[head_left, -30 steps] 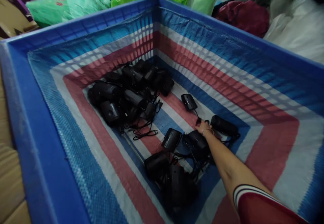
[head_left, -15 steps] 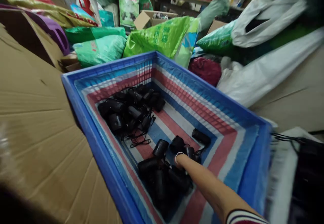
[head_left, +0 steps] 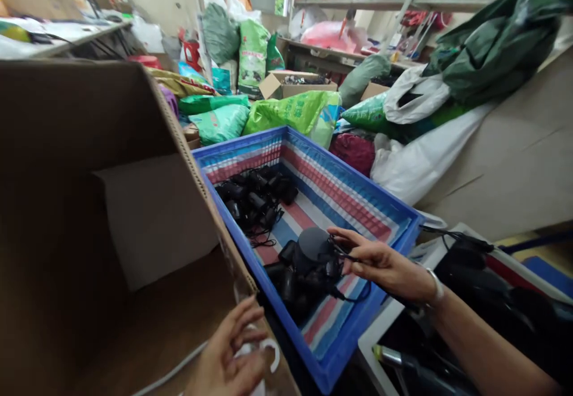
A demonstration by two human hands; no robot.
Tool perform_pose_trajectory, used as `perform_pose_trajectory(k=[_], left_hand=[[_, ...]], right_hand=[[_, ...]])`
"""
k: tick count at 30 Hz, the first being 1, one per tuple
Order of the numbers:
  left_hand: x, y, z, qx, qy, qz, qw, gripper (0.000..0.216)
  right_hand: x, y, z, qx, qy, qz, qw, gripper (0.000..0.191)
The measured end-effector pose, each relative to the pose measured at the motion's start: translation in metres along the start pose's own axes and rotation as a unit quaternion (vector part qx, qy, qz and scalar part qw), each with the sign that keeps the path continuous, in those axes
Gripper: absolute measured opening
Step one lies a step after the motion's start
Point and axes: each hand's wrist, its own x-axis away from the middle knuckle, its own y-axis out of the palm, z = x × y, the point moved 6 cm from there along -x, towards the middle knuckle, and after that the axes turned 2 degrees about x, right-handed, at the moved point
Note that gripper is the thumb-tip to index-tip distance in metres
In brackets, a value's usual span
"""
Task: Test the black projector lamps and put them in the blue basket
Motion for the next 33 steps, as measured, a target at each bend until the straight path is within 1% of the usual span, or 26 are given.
perform_pose_trajectory(k=[1,2,4,5,6,7,8,9,10,13,14,15,16,17,19,21,23,26,28,29,31,32,33], left_hand=[[-0.003,0.007,-0.002,0.072,-0.026,-0.012,0.997,0.077],[-0.005,0.015,-0.005,0.144,-0.060,-0.040,0.987,0.076],[-0.001,0.031,-0.008,0.261,-0.126,-0.128,0.948,0.065],[0.005,0.037,-0.008,0.299,-0.142,-0.173,0.928,0.060],[0.013,0.039,-0.006,0.322,-0.141,-0.211,0.912,0.056],[0.021,0.038,-0.005,0.330,-0.125,-0.233,0.906,0.053],[0.029,0.034,-0.004,0.326,-0.098,-0.236,0.910,0.050],[0.038,0.028,-0.003,0.311,-0.069,-0.226,0.921,0.050],[0.046,0.020,-0.003,0.287,-0.044,-0.208,0.934,0.052],[0.071,0.000,-0.004,0.196,-0.001,-0.158,0.968,0.069],[0.079,-0.005,-0.005,0.166,0.003,-0.148,0.975,0.077],[0.086,-0.010,-0.005,0.134,0.004,-0.136,0.982,0.081],[0.092,-0.014,-0.006,0.094,0.005,-0.118,0.988,0.083],[0.098,-0.019,-0.006,0.048,0.007,-0.095,0.994,0.081],[0.108,-0.028,-0.006,-0.061,0.026,-0.039,0.997,0.068],[0.118,-0.031,-0.004,-0.158,0.054,0.009,0.986,0.053],[0.127,-0.030,-0.003,-0.211,0.071,0.050,0.974,0.041],[0.137,-0.027,-0.005,-0.213,0.075,0.090,0.970,0.032],[0.140,-0.026,-0.003,-0.212,0.082,0.091,0.969,0.030],[0.141,-0.028,-0.001,-0.215,0.084,0.084,0.969,0.030],[0.140,-0.035,0.004,-0.211,0.075,0.066,0.972,0.033],[0.139,-0.041,0.006,-0.202,0.064,0.060,0.976,0.036],[0.139,-0.048,0.009,-0.189,0.050,0.058,0.979,0.038]], right_hand=[[0.009,0.008,-0.023,-0.036,-0.020,-0.003,0.999,0.026],[0.017,0.018,-0.042,-0.064,-0.035,-0.010,0.997,0.024],[0.032,0.038,-0.072,-0.118,-0.058,-0.026,0.991,0.023],[0.039,0.047,-0.081,-0.145,-0.063,-0.034,0.987,0.024],[0.045,0.056,-0.088,-0.165,-0.061,-0.034,0.984,0.024],[0.051,0.063,-0.091,-0.178,-0.052,-0.025,0.982,0.024],[0.056,0.070,-0.091,-0.184,-0.038,-0.012,0.982,0.021],[0.061,0.076,-0.091,-0.180,-0.025,0.002,0.983,0.019],[0.066,0.083,-0.089,-0.168,-0.016,0.015,0.985,0.029],[0.076,0.113,-0.084,-0.088,-0.007,0.019,0.996,0.099],[0.079,0.125,-0.083,-0.046,-0.010,0.015,0.999,0.111],[0.082,0.137,-0.081,0.000,-0.016,0.010,1.000,0.113],[0.085,0.148,-0.079,0.043,-0.025,0.007,0.999,0.107],[0.087,0.159,-0.078,0.080,-0.039,0.007,0.996,0.096],[0.093,0.176,-0.074,0.136,-0.069,0.022,0.988,0.074],[0.097,0.189,-0.068,0.178,-0.083,0.049,0.979,0.066],[0.098,0.200,-0.062,0.211,-0.062,0.070,0.973,0.063],[0.096,0.206,-0.056,0.234,0.003,0.104,0.967,0.060],[0.091,0.201,-0.055,0.205,0.024,0.108,0.972,0.057],[0.088,0.195,-0.054,0.166,0.027,0.095,0.981,0.058],[0.083,0.178,-0.045,0.031,0.039,0.058,0.997,0.064],[0.082,0.168,-0.038,-0.054,0.045,0.042,0.997,0.069],[0.082,0.158,-0.029,-0.140,0.053,0.030,0.988,0.073]])
